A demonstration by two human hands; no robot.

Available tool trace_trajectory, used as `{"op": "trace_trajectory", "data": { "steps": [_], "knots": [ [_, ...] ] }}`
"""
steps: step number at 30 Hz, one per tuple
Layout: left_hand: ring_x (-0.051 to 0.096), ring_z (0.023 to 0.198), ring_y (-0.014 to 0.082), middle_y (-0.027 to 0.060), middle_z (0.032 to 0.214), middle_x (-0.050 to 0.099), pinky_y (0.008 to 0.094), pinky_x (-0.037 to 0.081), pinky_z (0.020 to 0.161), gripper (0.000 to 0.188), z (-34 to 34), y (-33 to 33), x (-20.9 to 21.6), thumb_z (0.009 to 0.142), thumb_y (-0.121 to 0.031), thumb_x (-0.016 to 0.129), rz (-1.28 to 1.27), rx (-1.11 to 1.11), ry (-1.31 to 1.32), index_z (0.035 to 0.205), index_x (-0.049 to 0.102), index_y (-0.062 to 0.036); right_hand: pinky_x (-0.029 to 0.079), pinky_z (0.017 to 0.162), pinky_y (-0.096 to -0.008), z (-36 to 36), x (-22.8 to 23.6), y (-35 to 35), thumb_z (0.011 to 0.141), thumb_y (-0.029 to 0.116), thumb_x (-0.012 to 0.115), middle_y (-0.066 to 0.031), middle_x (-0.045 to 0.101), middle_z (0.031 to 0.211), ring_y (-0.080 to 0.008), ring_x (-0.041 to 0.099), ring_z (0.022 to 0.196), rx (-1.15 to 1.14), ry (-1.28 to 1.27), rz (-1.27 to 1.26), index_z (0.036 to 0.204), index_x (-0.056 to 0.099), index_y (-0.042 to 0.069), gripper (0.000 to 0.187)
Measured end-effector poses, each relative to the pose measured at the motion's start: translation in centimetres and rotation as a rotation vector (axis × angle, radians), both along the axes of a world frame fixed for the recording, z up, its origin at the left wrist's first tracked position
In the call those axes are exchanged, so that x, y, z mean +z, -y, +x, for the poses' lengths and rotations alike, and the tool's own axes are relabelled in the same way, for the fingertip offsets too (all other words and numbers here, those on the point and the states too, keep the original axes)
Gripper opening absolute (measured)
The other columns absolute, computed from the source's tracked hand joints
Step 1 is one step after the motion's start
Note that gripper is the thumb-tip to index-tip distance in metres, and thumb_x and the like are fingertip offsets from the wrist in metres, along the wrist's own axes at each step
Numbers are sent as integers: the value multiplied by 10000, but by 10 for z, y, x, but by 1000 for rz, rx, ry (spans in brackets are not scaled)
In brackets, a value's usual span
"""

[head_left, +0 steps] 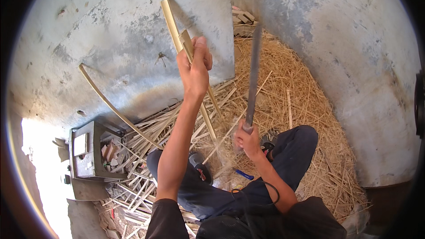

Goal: The person sits on the floor and uses a machete to split long bamboo poles into thinner strips. They repeatedly strike the bamboo against a metal stand to separate the pieces and then use the machete to further refine the splits.

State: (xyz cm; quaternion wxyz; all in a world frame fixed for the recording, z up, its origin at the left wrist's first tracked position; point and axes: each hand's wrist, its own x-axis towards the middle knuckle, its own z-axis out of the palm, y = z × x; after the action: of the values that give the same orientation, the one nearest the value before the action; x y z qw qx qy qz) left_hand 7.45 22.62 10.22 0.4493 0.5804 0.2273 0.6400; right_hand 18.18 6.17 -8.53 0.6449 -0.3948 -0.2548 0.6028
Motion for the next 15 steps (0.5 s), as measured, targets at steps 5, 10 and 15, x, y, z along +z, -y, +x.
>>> {"op": "trace_trajectory", "data": {
  "steps": [5, 10, 15],
  "knots": [
    [333, 484, 64, -41, 552, 374, 273, 258, 456, 410, -5, 4, 4, 1053, -226, 542, -13, 37, 6, 679, 417, -113, 328, 433, -280, -37, -62, -14, 831, -22, 589, 5, 440, 551, -111, 450, 464, -152, -119, 46, 761, 518, 67, 133],
    [332, 476, 61, -40, 549, 376, 272, 256, 451, 403, -18, 3, -1, 1052, -226, 547, -14, 103, -46, 688, 411, -117, 349, 431, -338, -58, -214, 5, 831, 71, 601, -21, 473, 544, -138, 443, 437, 287, 568, -462, 739, 555, 51, 105],
    [218, 480, 59, -54, 556, 275, 277, 180, 457, 424, -28, -8, 5, 1041, -236, 543, 7, 131, 0, 677, 338, -162, 356, 445, -334, -57, -194, 12, 834, 108, 616, -12, 462, 538, -150, 410, 401, 328, 286, -521, 731, 551, 80, 125]
  ]
}}
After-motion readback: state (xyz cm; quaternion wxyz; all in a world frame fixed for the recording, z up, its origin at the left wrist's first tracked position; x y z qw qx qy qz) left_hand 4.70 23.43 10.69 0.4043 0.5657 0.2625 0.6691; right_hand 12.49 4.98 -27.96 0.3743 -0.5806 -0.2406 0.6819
